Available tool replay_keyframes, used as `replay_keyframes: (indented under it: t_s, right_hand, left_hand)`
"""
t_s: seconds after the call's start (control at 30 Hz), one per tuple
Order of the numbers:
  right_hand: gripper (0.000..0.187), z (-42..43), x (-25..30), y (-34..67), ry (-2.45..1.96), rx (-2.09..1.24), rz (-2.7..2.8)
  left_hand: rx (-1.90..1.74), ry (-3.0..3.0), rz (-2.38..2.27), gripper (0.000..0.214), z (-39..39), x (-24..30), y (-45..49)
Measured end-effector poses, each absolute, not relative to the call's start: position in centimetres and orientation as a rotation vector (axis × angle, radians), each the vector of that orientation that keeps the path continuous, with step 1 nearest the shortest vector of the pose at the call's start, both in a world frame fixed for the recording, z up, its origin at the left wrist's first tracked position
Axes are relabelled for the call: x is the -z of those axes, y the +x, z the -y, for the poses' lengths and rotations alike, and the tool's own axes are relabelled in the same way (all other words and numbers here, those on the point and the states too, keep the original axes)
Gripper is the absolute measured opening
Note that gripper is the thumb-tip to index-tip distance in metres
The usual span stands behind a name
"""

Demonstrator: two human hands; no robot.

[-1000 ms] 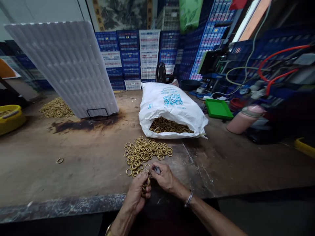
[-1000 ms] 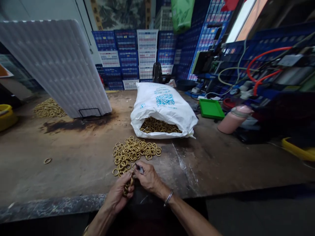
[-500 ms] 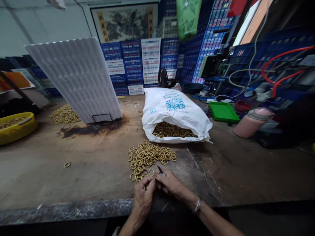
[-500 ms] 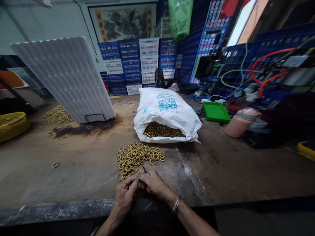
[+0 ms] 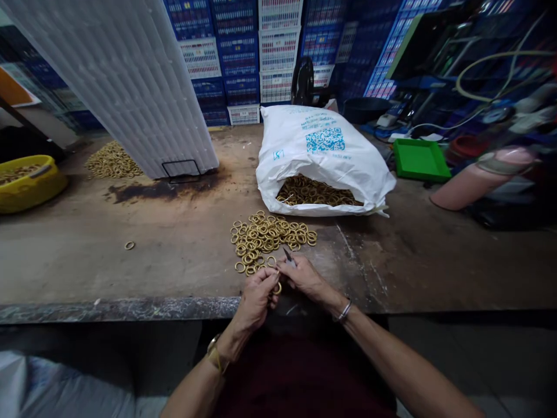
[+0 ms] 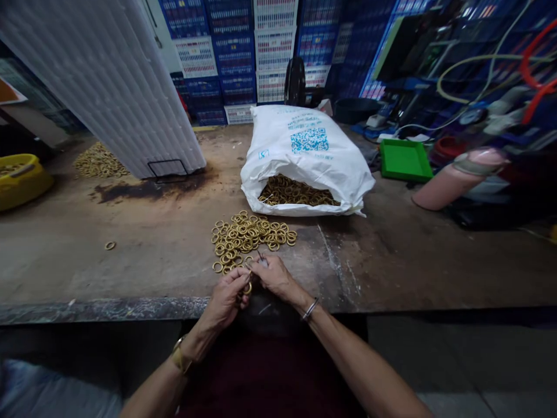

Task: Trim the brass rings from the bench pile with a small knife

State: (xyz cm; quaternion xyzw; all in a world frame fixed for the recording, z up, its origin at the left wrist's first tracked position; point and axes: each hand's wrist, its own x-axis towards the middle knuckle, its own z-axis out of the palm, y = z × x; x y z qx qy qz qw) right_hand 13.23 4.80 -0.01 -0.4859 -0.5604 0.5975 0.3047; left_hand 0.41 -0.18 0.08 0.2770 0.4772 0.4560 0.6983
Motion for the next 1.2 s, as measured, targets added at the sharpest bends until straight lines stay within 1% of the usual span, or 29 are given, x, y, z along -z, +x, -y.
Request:
replay_keyframes:
  t_s: [0.1,0.23,0.33,0.43,0.63,0.83,0.9,1.07,1.2]
  right_hand:
    - [0.024,-5.2,0.3,13.4,-1.293,-1.537,1.490]
    - [0.016,-5.1,0.7,13.8,-1.387,-1.249,1.664]
    - [0.012,-4.5,0.7,14.1,-1.259,-1.020,1.995]
    - [0.012,-3.9,0.7,14.3,-1.119,-0.897,2.204]
    - [0.012,-3.8,0.7,14.1,-1.142,-0.879,2.235]
    - [0.013,-4.1,0.5,14.2,-1.167,-1.016,2.256]
    - [0.014,-4.5,0.7,14.4,-1.207,-0.993,2.299]
    - [0.015,-5.7,1.0,14.9,-1.486,-0.671,2.380]
    - [0.017,-6.0,1.1,14.3,-1.538,-0.575,2.334]
  left_hand:
    - [-1.034,0.594,-1.013,0.031,0.3,0.0,0.4]
    - [-1.062,0.578,-0.979,0.031,0.4,0.2,0.3]
    - [-1.098,0.594,-0.984,0.032,0.3,0.5,0.3]
    - [-1.119,0.623,-0.995,0.032,0.1,0.9,0.1]
    - [-1.095,0.745,-1.089,0.032,0.1,1.5,-0.3]
    - [-1.096,0.801,-1.105,0.032,0.1,1.5,-0.6]
    - [-1.094,0.807,-1.094,0.033,0.3,1.0,-0.6]
    - [-0.930,0.800,-0.871,0.032,2.1,-1.4,-0.7]
    - [-0.613,0.743,-0.847,0.028,4.2,-1.3,-1.5]
